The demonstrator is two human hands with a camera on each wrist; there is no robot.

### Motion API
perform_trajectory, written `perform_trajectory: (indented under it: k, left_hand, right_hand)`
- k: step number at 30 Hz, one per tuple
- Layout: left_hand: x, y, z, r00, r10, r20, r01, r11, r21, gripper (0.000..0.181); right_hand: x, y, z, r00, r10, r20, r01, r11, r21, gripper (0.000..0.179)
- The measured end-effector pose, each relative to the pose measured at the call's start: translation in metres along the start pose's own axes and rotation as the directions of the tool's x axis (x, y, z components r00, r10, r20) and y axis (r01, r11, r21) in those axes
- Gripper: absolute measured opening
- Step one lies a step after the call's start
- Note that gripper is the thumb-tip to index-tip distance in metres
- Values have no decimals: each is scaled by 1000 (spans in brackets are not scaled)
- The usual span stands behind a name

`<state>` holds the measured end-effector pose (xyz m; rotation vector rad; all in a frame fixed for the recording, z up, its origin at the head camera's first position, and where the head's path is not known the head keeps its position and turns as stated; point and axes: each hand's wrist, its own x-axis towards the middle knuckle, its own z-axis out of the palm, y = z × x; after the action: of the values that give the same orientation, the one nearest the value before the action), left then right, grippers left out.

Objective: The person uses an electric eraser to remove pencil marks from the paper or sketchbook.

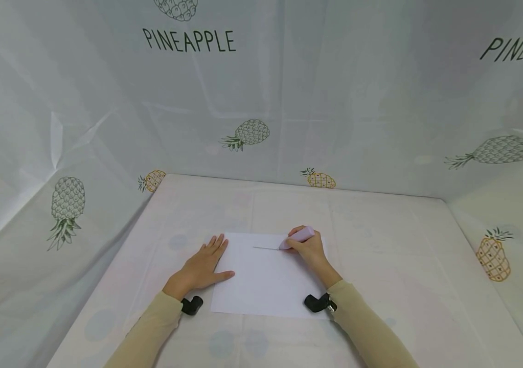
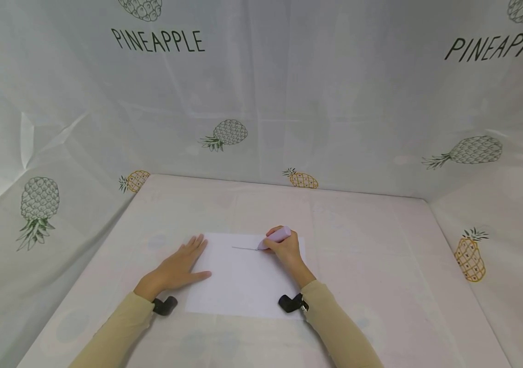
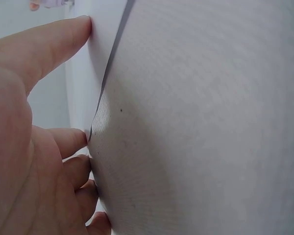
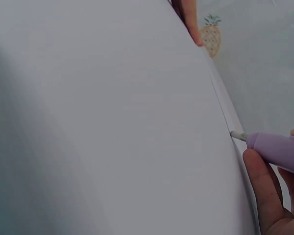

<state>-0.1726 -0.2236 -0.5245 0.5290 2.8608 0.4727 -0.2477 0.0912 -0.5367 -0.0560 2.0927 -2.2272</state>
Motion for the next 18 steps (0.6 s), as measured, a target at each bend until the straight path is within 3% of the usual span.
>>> perform_trajectory:
  k: [8,18]
  left_hand:
    - [-1,0,0,1000,1,6,-1,1000,3,98]
    - [-2,3,-4,1000,8,12,-8,1000,-3,97]
  right_hand:
    - [0,0,1,1000,3,-11,-3,1000,-21,20]
    - [2,2,-1,1000,26,-3,-25,999,24,21]
